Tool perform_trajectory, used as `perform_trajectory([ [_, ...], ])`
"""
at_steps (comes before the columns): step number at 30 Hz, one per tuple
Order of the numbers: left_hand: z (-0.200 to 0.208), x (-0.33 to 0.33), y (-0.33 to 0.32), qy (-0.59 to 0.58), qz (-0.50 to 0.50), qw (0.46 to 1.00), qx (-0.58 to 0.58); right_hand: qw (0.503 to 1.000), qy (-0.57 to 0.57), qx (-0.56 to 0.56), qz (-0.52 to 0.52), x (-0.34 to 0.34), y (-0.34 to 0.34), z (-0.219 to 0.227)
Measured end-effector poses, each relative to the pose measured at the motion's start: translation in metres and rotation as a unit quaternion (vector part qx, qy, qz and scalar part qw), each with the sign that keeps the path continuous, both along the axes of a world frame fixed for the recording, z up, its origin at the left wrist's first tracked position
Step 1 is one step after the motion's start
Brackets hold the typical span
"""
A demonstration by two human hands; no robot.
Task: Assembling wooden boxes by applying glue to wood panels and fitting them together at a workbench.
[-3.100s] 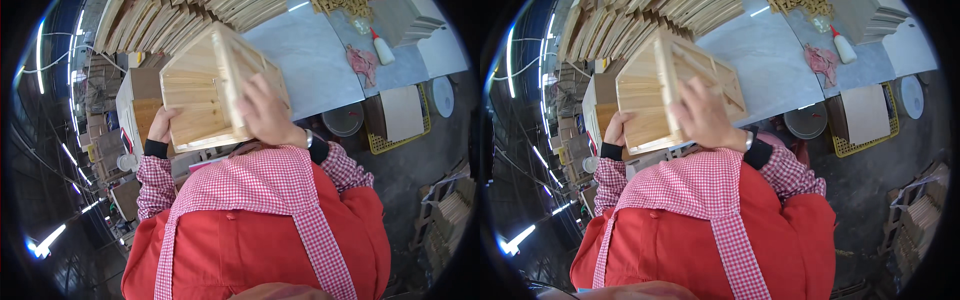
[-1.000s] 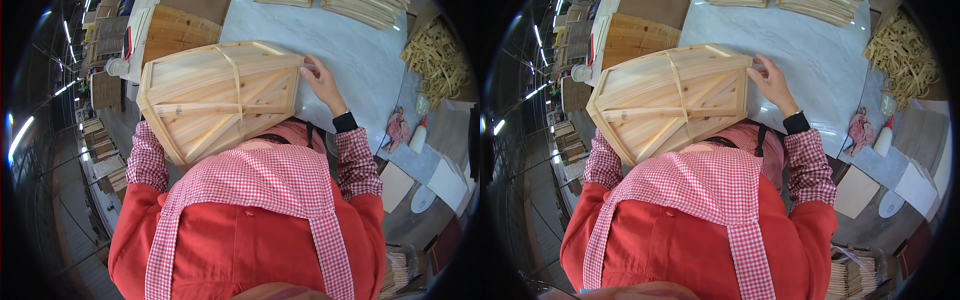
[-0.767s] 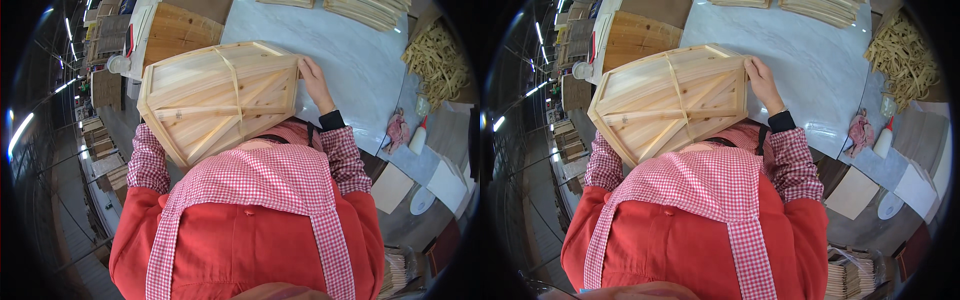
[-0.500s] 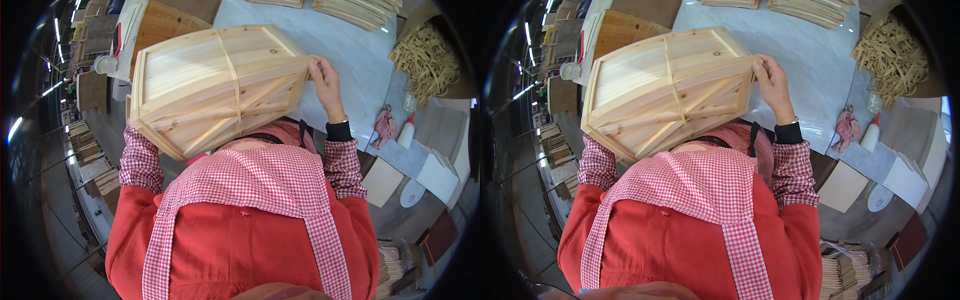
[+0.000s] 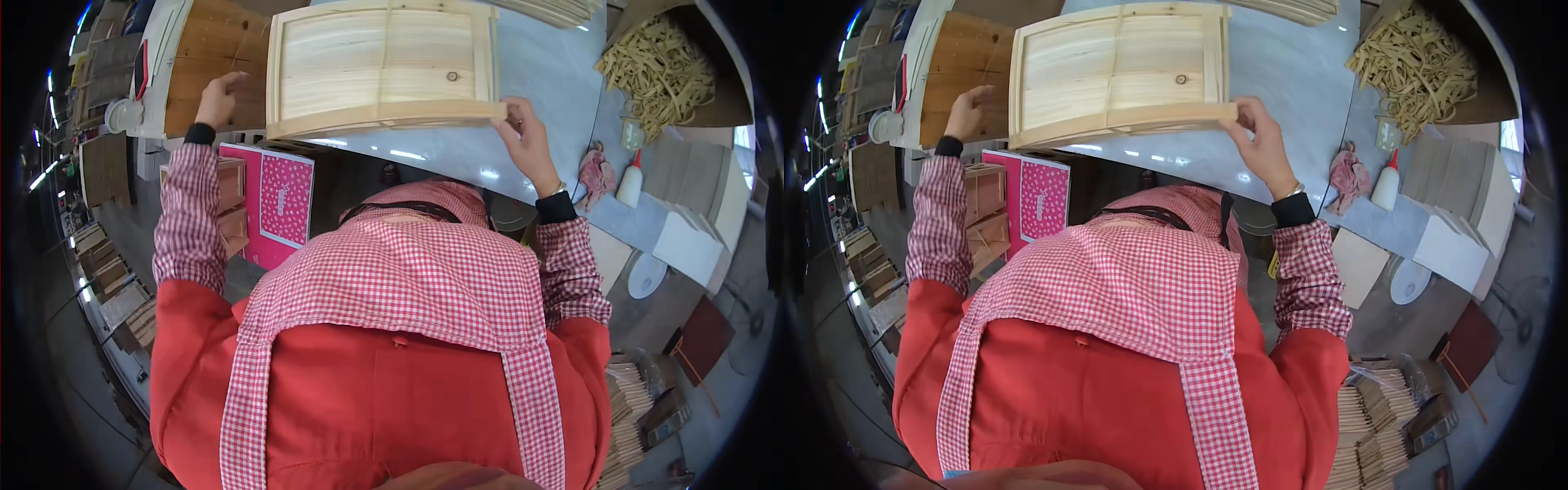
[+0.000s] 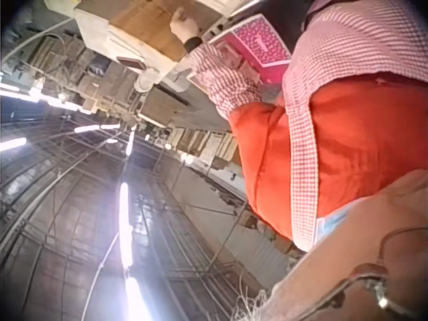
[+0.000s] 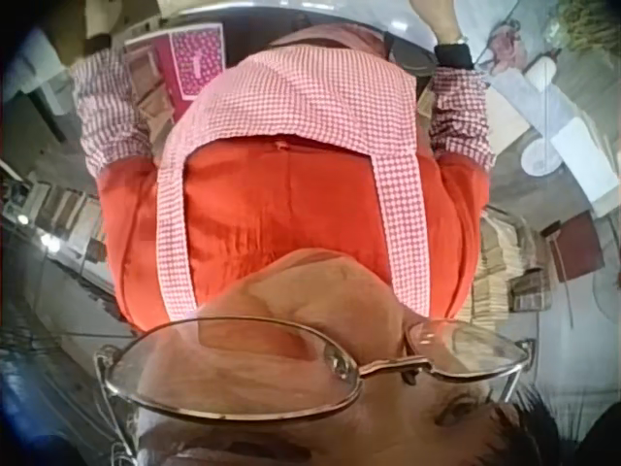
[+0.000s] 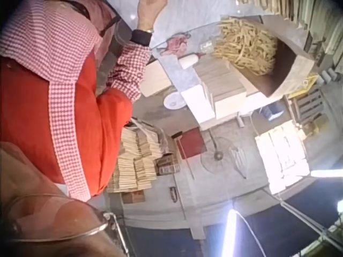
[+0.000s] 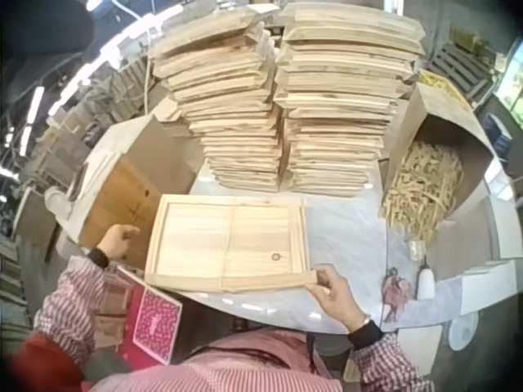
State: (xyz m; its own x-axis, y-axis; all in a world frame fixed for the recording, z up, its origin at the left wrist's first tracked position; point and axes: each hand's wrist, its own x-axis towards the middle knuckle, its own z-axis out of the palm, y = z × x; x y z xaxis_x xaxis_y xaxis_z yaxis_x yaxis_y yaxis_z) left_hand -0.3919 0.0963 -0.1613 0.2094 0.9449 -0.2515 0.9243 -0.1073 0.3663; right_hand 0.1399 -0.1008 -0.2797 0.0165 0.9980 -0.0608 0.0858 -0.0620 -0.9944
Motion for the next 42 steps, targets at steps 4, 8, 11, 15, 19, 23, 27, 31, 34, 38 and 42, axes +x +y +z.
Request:
perform_trajectory([
  [4,0.02,0.116,-0.074,-0.045,-0.132,0.946,0.293,1.0,0.001,0.017,0.017,0.0,-0.007,-0.021],
  [8,-0.014,0.258,-0.134,-0.088,-0.305,0.92,0.231,0.999,0.025,0.025,0.028,-0.006,-0.011,-0.043],
  [11,-0.043,0.308,-0.137,-0.084,-0.317,0.916,0.231,0.998,0.038,0.019,0.056,-0.004,-0.007,-0.057],
  [15,-0.063,0.313,-0.134,-0.152,-0.3,0.909,0.247,0.99,0.104,-0.024,0.091,0.006,-0.015,-0.075],
  [19,-0.072,0.308,-0.137,-0.167,-0.293,0.911,0.237,0.983,0.146,-0.103,0.04,0.01,-0.032,-0.094],
  [23,-0.07,0.309,-0.137,-0.165,-0.293,0.913,0.231,0.988,0.09,-0.117,-0.033,0.015,0.001,-0.094],
  [27,-0.067,0.311,-0.134,-0.169,-0.292,0.913,0.228,0.998,0.027,-0.063,-0.002,0.013,0.066,-0.066],
  [31,-0.068,0.312,-0.135,-0.167,-0.281,0.918,0.223,0.997,-0.055,-0.05,0.011,0.002,0.08,-0.03],
  [34,-0.069,0.312,-0.136,-0.166,-0.282,0.916,0.232,0.996,-0.079,-0.028,0.004,0.0,0.066,-0.002],
  [38,-0.07,0.312,-0.135,-0.167,-0.283,0.913,0.24,0.984,-0.174,0.03,-0.019,-0.014,0.039,0.035],
  [42,-0.072,0.311,-0.134,-0.176,-0.283,0.909,0.25,0.987,-0.136,0.042,-0.074,-0.043,-0.016,0.045],
])
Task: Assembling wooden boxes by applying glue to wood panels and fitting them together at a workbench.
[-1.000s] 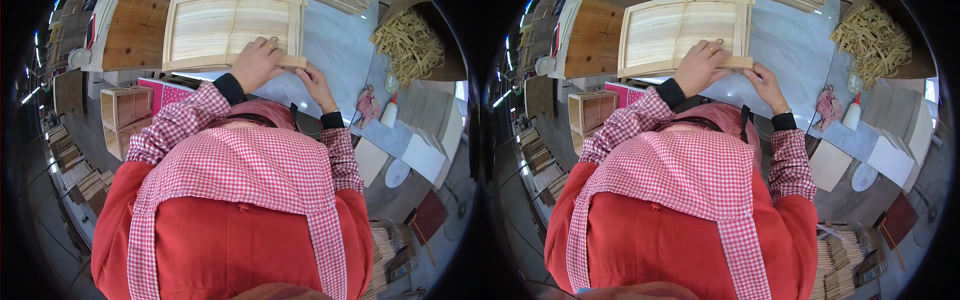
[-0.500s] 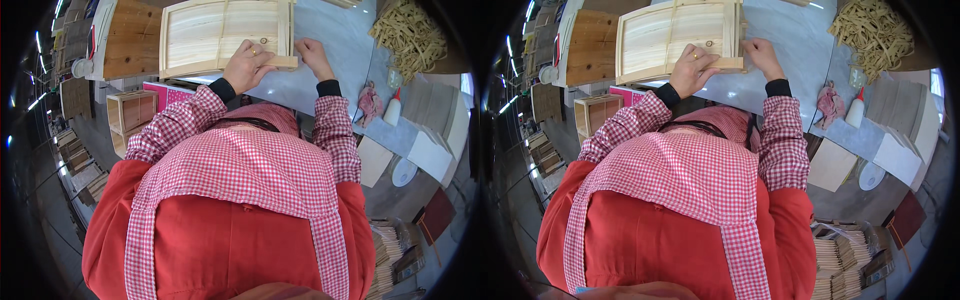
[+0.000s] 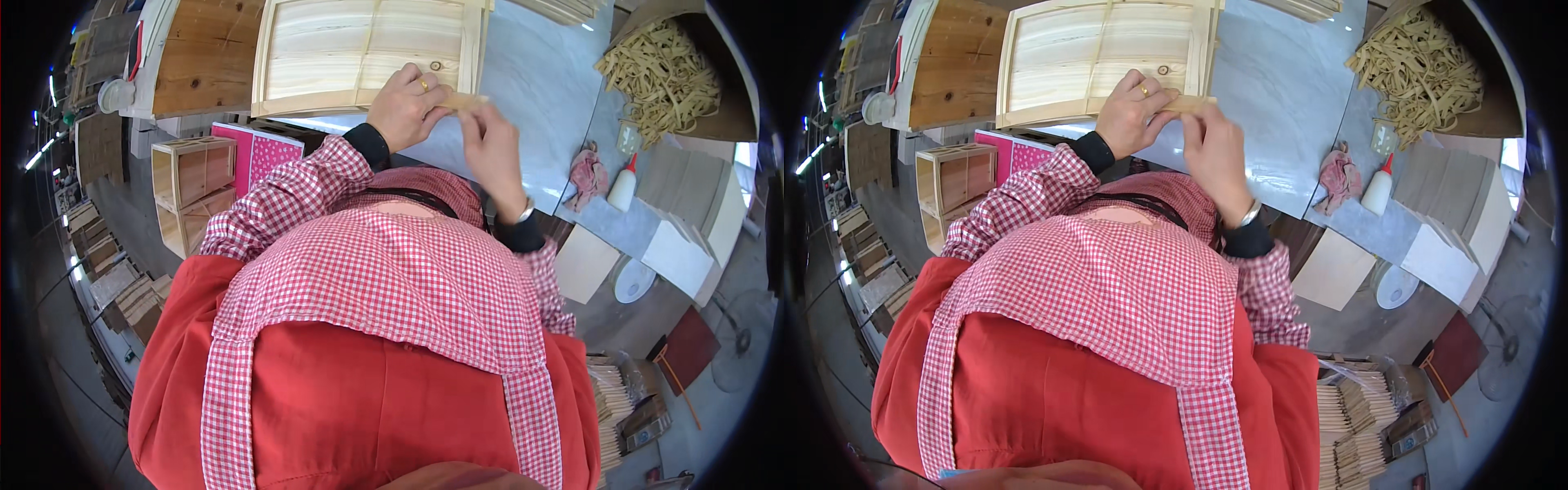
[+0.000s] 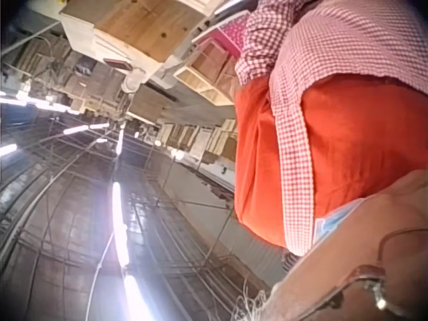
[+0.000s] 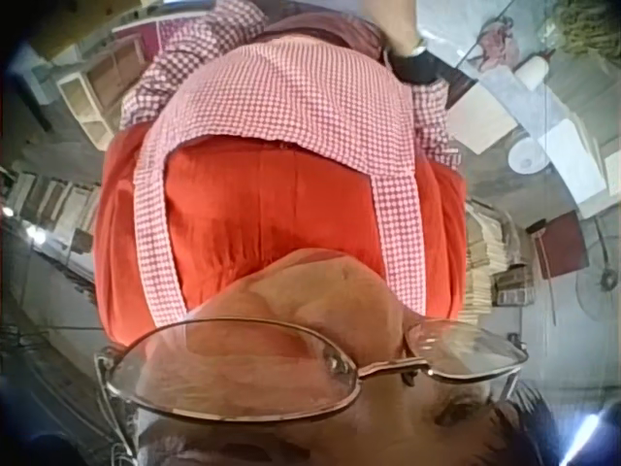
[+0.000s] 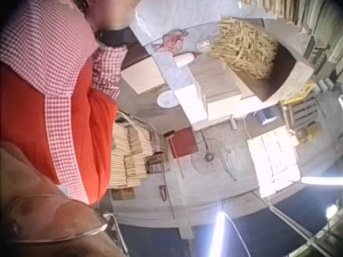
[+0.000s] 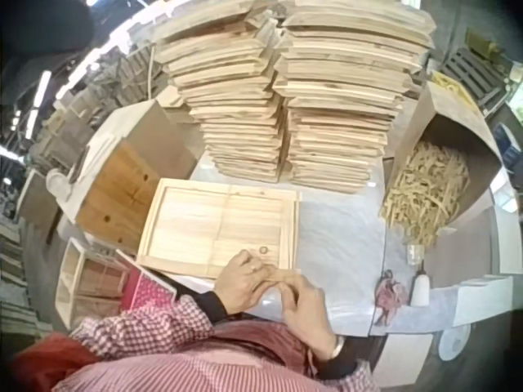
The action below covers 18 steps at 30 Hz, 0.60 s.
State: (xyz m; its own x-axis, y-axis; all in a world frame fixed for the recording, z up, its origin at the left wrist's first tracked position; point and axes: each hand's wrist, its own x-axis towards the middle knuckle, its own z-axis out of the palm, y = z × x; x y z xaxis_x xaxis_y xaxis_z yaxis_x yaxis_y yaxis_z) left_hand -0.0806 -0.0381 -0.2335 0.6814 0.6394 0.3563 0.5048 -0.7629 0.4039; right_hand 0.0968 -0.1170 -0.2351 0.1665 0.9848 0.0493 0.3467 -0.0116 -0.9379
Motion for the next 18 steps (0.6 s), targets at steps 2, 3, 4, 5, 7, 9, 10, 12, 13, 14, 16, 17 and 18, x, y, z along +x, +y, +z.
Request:
perform_trajectory([
  [2,-0.001,-0.001,-0.001,-0.008,0.006,1.0,-0.008,0.999,0.002,-0.032,-0.018,-0.007,-0.026,-0.007],
  [3,-0.001,-0.001,-0.001,-0.012,0.001,1.0,-0.007,0.998,0.006,0.025,-0.061,-0.014,-0.032,-0.014],
  [4,-0.001,-0.001,-0.002,-0.007,0.008,1.0,0.003,0.999,-0.03,0.034,-0.019,-0.019,-0.042,-0.019],
  [5,-0.002,-0.001,-0.002,-0.001,0.006,1.0,0.016,0.996,-0.067,0.056,0.014,-0.023,-0.053,-0.021],
  [7,-0.003,-0.004,-0.001,0.012,0.008,1.0,-0.026,0.997,-0.073,0.016,0.019,-0.02,-0.059,-0.026],
  [9,-0.002,-0.021,0.003,-0.039,0.022,0.999,0.027,0.989,-0.009,-0.142,-0.036,-0.013,-0.055,-0.026],
  [10,0.0,-0.032,0.004,-0.046,0.031,0.997,0.05,0.995,0.039,-0.05,-0.076,-0.009,-0.045,-0.027],
  [12,0.007,-0.081,0.02,-0.06,0.162,0.979,0.108,0.992,0.032,-0.036,-0.117,0.005,-0.025,-0.027],
  [13,0.011,-0.113,0.028,-0.068,0.262,0.954,0.132,0.989,-0.005,-0.002,-0.145,0.006,-0.015,-0.029],
  [14,0.016,-0.149,0.037,-0.077,0.358,0.917,0.159,0.992,-0.032,0.012,-0.118,0.006,-0.005,-0.032],
  [16,0.02,-0.216,0.054,-0.083,0.494,0.865,0.034,0.994,-0.084,0.046,-0.057,0.007,0.009,-0.038],
  [17,0.018,-0.241,0.058,-0.197,0.462,0.853,-0.141,0.996,-0.065,0.021,-0.051,0.007,0.013,-0.041],
  [18,0.014,-0.262,0.059,-0.295,0.419,0.788,-0.341,0.999,-0.041,0.001,-0.035,0.006,0.016,-0.043],
])
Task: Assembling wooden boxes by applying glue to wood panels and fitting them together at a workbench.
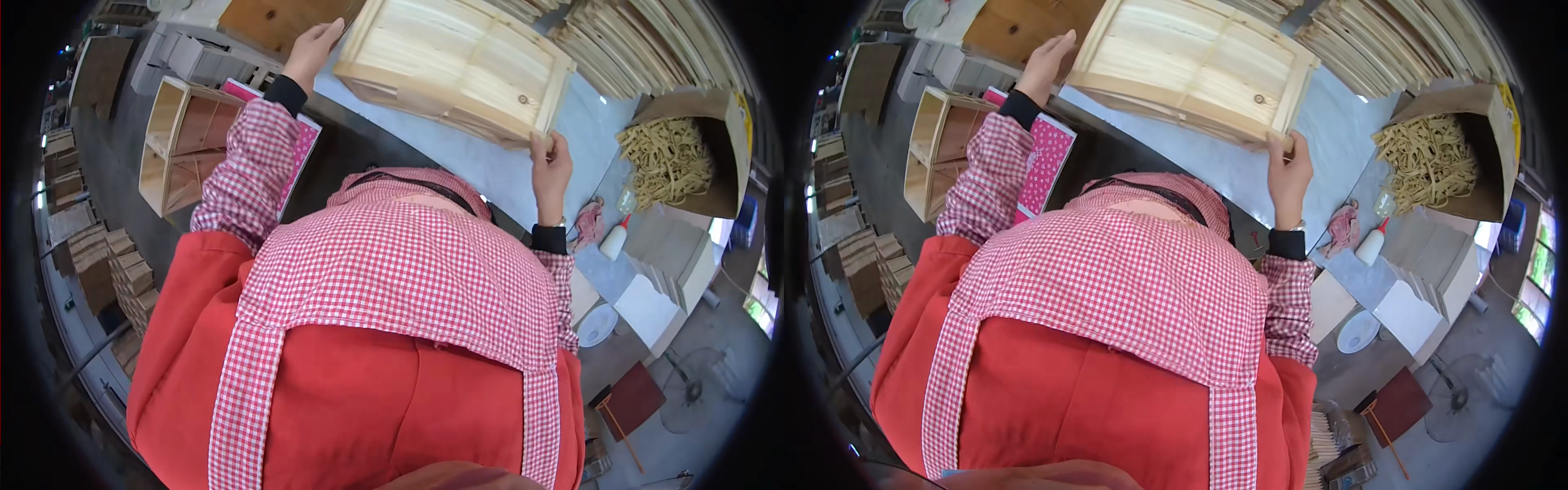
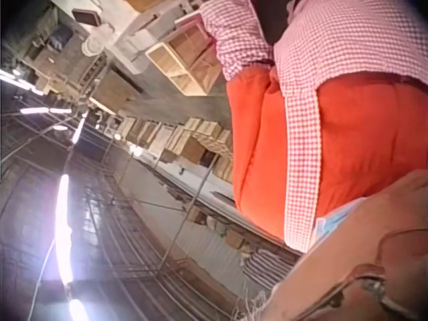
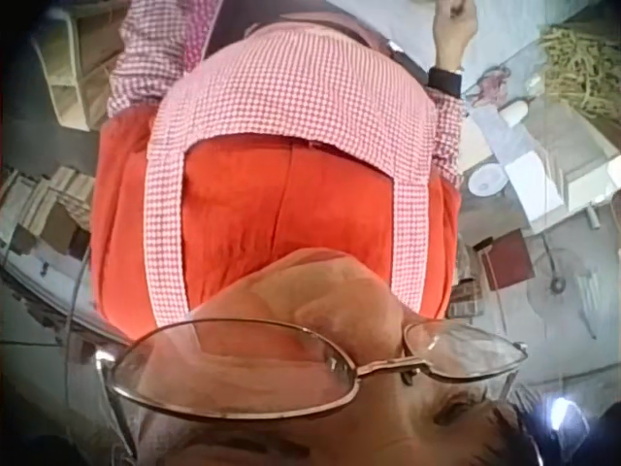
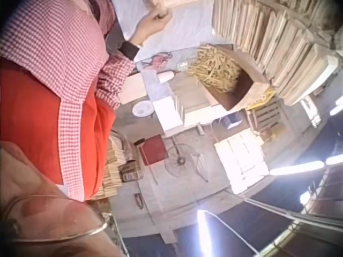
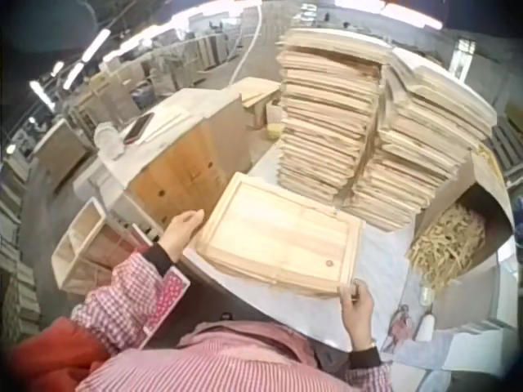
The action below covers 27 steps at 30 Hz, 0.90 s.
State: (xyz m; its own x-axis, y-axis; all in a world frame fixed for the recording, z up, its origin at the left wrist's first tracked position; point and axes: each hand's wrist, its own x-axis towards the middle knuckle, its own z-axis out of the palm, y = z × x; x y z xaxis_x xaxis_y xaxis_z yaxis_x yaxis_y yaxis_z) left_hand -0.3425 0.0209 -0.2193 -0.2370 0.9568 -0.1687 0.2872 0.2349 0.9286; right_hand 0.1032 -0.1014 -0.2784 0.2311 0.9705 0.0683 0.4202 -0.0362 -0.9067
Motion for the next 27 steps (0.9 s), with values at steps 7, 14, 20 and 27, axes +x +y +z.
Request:
perform_trajectory([
  [7,-0.001,-0.014,0.012,-0.251,-0.245,0.93,-0.109,0.997,0.05,-0.049,-0.027,-0.004,0.003,0.013],
  [14,0.154,0.063,0.07,-0.359,-0.374,0.855,-0.017,0.979,0.176,-0.082,-0.059,-0.012,0.002,0.002],
  [20,0.212,0.148,0.054,0.002,-0.597,0.779,0.192,0.988,0.125,-0.055,-0.075,-0.041,0.016,0.02],
  [27,0.151,0.101,0.079,-0.05,-0.4,0.876,0.266,0.949,0.309,-0.031,-0.063,0.006,0.0,0.138],
])
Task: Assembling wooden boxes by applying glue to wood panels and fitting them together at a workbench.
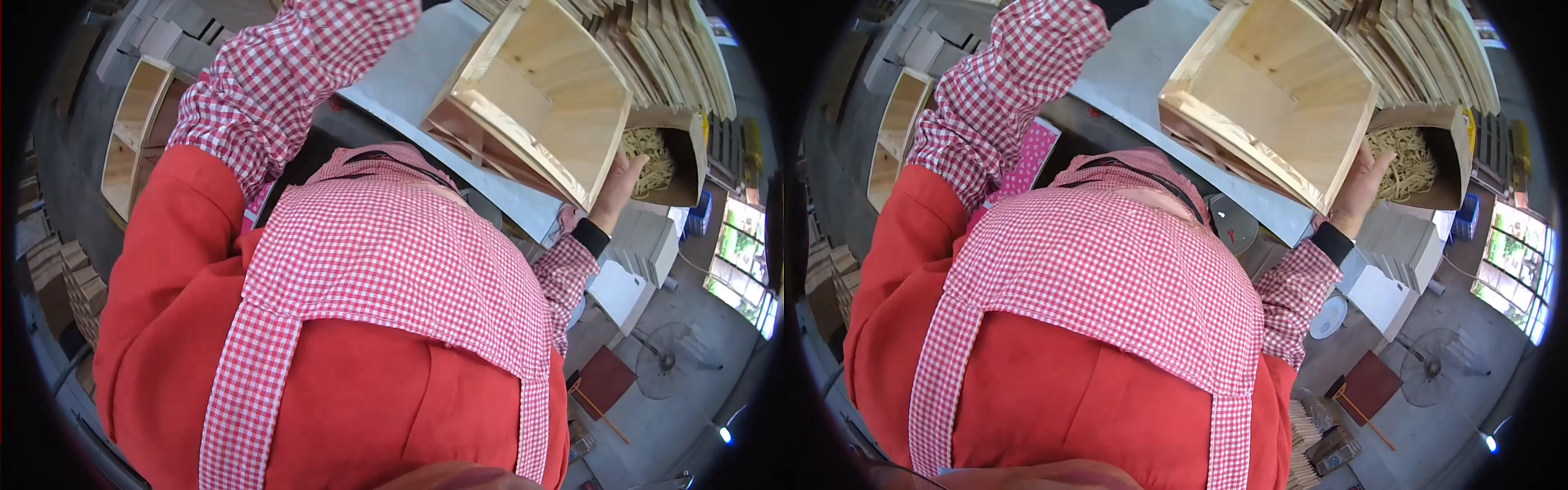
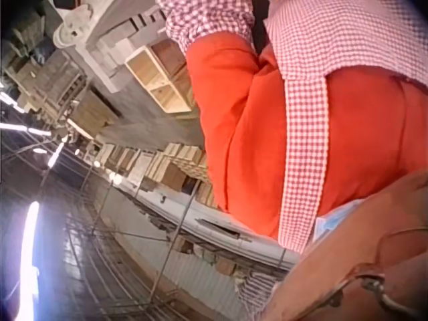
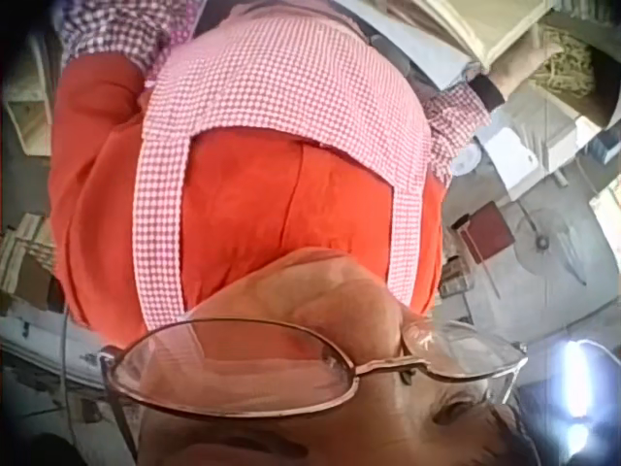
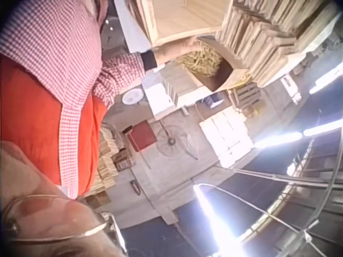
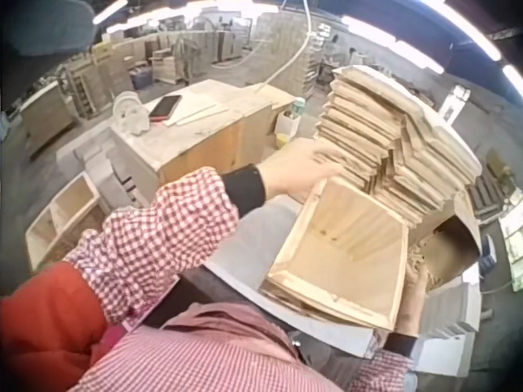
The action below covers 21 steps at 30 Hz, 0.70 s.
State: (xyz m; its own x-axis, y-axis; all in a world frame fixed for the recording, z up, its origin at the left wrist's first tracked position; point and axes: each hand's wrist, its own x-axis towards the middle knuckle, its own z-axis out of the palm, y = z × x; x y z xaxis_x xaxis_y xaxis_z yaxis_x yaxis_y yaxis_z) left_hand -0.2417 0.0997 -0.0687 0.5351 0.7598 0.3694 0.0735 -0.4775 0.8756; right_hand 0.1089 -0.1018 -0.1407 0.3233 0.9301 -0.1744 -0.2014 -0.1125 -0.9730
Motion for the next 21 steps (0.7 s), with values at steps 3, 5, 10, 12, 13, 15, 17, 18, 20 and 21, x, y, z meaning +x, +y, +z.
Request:
perform_trajectory([
  [3,-0.057,0.003,0.006,-0.094,-0.141,0.981,0.09,0.983,-0.184,0.004,0.002,0.003,-0.005,0.013],
  [5,-0.081,0.007,-0.007,-0.074,-0.166,0.962,-0.203,0.951,-0.306,-0.041,-0.005,-0.002,-0.007,0.018],
  [10,-0.074,0.037,-0.068,0.016,0.063,0.929,-0.365,0.963,-0.234,-0.093,0.097,-0.018,0.003,0.033],
  [12,-0.057,0.03,-0.088,0.029,0.138,0.935,-0.324,0.957,-0.249,-0.062,0.134,-0.023,0.012,0.041],
  [13,-0.051,0.019,-0.102,0.026,0.147,0.936,-0.319,0.954,-0.263,-0.055,0.13,-0.028,0.016,0.045],
  [15,-0.042,-0.007,-0.135,-0.006,0.191,0.918,-0.348,0.936,-0.274,-0.039,0.219,-0.041,0.027,0.056],
  [17,-0.036,-0.039,-0.178,-0.138,0.229,0.88,-0.393,0.911,-0.292,-0.022,0.291,-0.063,0.035,0.073],
  [18,-0.032,-0.056,-0.201,-0.172,0.251,0.864,-0.4,0.901,-0.317,0.001,0.294,-0.08,0.035,0.077],
  [20,-0.023,-0.094,-0.252,-0.233,0.289,0.841,-0.393,0.855,-0.334,0.001,0.397,-0.118,0.035,0.093],
  [21,-0.018,-0.112,-0.281,-0.263,0.301,0.832,-0.383,0.831,-0.33,0.014,0.448,-0.141,0.036,0.099],
])
